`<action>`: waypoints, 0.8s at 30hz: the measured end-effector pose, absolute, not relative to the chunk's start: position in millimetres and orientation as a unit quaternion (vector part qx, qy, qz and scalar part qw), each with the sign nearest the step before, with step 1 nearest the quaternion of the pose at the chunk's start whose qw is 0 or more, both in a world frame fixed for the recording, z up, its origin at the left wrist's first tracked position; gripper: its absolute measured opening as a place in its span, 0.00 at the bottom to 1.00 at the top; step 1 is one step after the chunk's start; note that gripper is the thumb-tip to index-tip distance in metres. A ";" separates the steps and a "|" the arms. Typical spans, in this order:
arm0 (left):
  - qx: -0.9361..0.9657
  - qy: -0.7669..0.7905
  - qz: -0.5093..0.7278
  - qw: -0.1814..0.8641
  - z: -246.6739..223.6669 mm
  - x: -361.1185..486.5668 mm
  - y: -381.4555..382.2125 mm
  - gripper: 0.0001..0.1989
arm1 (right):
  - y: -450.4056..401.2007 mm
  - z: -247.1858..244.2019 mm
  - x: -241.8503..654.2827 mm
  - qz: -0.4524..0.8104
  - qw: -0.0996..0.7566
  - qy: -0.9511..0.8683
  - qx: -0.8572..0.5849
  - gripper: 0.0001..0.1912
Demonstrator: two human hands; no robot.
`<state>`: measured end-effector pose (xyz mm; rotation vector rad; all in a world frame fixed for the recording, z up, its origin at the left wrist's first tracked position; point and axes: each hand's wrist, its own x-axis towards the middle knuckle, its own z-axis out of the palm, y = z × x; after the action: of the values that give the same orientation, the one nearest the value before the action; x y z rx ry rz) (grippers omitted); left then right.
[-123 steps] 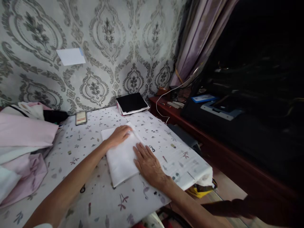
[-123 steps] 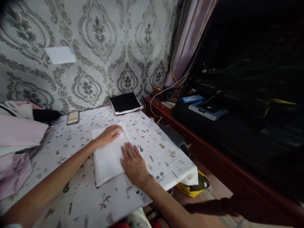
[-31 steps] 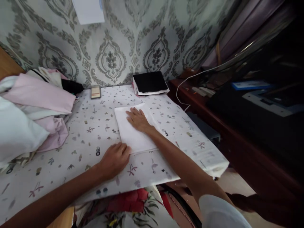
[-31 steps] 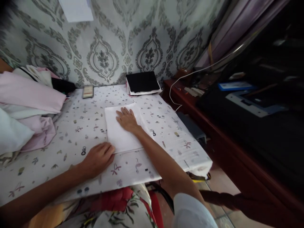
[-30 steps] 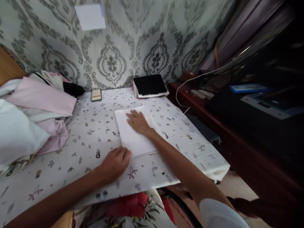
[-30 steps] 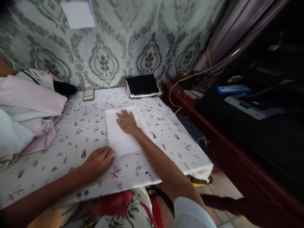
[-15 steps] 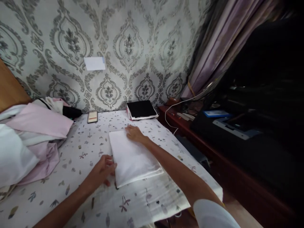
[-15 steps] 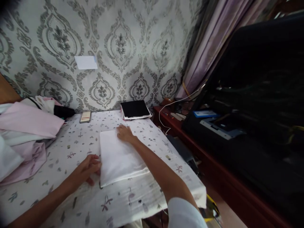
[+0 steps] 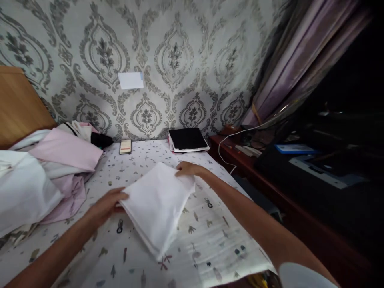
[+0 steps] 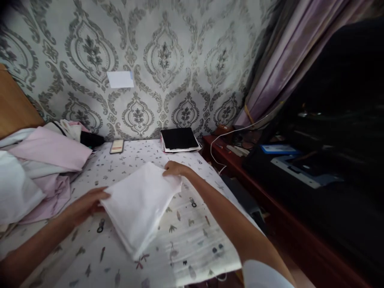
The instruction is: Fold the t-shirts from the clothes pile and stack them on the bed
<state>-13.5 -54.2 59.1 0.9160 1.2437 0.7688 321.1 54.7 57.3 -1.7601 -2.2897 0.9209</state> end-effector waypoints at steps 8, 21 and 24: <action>0.319 0.529 0.329 0.714 49.5 -22.9 -79.3 0.35 | 5.8 35.8 311.8 0.556 0.272 -0.466 -0.632 0.17; 0.445 0.476 0.386 0.654 100.4 68.9 17.8 0.47 | 40.5 74.4 408.9 0.512 0.495 -0.497 -0.496 0.24; 0.492 0.439 0.411 0.630 120.0 122.8 80.7 0.41 | 82.8 95.7 454.5 0.387 0.535 -0.500 -0.560 0.22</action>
<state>122.8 80.7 120.0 1.1268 1.0060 0.9402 454.5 82.8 95.7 -1.3351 -1.1921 0.9216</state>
